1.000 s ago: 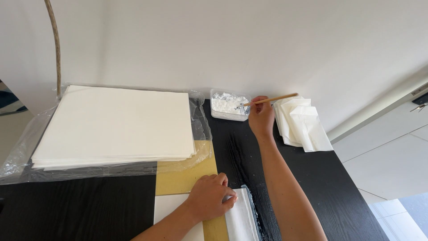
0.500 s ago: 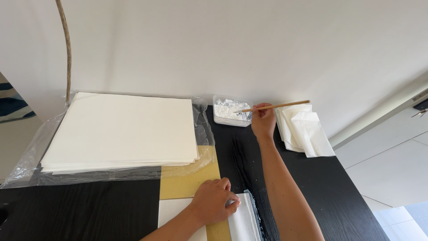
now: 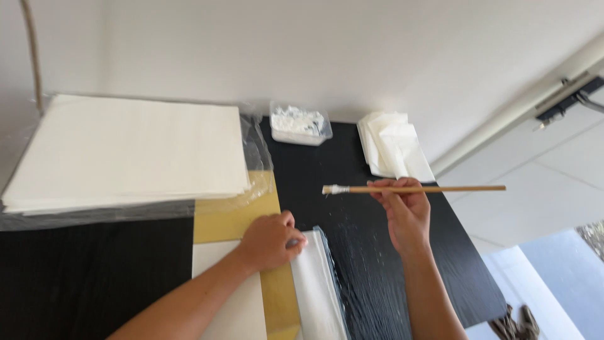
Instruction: Manually assembling paper bags by folding paper around a template and gluing the edges.
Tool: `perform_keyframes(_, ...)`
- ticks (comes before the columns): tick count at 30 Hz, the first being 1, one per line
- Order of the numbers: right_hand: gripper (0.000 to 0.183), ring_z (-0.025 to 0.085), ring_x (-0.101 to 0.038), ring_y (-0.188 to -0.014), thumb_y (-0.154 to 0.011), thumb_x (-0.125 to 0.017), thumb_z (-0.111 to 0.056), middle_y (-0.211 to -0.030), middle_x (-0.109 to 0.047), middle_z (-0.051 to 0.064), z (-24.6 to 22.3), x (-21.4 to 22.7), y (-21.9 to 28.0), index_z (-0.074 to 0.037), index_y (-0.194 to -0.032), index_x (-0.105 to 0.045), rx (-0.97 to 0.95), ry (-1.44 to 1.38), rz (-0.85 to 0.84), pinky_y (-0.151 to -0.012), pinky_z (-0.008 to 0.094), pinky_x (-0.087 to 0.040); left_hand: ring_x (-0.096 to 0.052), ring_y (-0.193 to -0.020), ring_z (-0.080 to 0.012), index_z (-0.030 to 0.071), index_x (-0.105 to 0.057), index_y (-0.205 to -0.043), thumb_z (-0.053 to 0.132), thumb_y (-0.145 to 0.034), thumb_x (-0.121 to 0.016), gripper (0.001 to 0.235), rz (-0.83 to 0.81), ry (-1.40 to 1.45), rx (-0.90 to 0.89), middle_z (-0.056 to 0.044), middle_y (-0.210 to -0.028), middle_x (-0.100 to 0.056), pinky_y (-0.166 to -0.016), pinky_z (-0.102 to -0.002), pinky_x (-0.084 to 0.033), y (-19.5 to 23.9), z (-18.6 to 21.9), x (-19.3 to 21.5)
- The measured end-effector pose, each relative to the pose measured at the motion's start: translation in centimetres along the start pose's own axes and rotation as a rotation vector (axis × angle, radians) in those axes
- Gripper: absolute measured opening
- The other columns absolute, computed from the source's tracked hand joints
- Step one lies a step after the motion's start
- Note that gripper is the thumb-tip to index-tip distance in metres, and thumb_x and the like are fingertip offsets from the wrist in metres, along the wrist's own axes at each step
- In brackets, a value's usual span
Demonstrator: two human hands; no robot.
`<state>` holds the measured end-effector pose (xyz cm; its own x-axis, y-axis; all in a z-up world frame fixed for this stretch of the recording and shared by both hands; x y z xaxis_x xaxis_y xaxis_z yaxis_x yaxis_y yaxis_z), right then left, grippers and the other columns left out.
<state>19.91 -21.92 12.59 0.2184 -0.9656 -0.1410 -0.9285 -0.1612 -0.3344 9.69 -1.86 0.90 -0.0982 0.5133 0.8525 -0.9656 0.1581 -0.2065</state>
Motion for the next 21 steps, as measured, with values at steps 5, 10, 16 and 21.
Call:
perform_keyframes(5,0.026,0.035,-0.076,-0.107,-0.091,-0.06,0.014,-0.099,-0.071,0.019,-0.8,4.0,8.5,-0.008,-0.095,-0.048,-0.034,0.156,-0.038,-0.097,0.04,-0.063,-0.07,-0.085,-0.0244,0.022,-0.083,-0.104,0.041,-0.095,-0.059,0.032,-0.058,0.027,0.02,-0.006,-0.098,-0.067,-0.072,-0.037,-0.055,-0.1,0.1,0.0)
perform_keyframes(10,0.026,0.036,-0.08,-0.105,-0.089,-0.062,0.015,-0.096,-0.074,0.015,-0.8,4.9,12.8,-0.01,-0.09,-0.054,-0.061,0.283,-0.063,-0.093,0.039,-0.066,-0.068,-0.08,-0.0185,0.025,-0.083,-0.107,0.048,-0.097,-0.057,0.036,-0.087,0.04,0.048,0.0,-0.099,-0.067,-0.065,-0.035,-0.055,-0.2,-0.1,-0.2)
perform_keyframes(16,0.027,0.032,-0.08,-0.103,-0.087,-0.061,0.017,-0.092,-0.074,0.012,0.7,4.3,14.0,-0.009,-0.088,-0.053,-0.095,0.332,-0.084,-0.096,0.039,-0.066,-0.065,-0.075,-0.0171,0.027,-0.084,-0.104,0.048,-0.097,-0.058,0.034,-0.074,0.038,0.044,0.003,-0.095,-0.064,-0.064,-0.037,-0.051,-0.1,-0.2,-0.2)
perform_keyframes(21,0.027,0.032,-0.079,-0.1,-0.087,-0.061,0.017,-0.09,-0.069,0.013,0.8,4.9,15.0,-0.009,-0.088,-0.054,-0.141,0.287,-0.113,-0.098,0.043,-0.066,-0.066,-0.077,-0.0182,0.026,-0.084,-0.105,0.048,-0.097,-0.058,0.035,-0.077,0.036,0.029,0.001,-0.095,-0.064,-0.064,-0.037,-0.052,-0.3,-0.3,-0.2)
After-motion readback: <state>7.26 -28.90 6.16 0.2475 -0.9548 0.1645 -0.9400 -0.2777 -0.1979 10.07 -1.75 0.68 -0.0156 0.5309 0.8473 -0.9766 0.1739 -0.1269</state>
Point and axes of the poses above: each hand's wrist, its own y-axis away from the middle knuckle, its own x-axis out of the back of the hand, z = x × y, the point moved 10 cm from there along -y, towards the middle knuckle
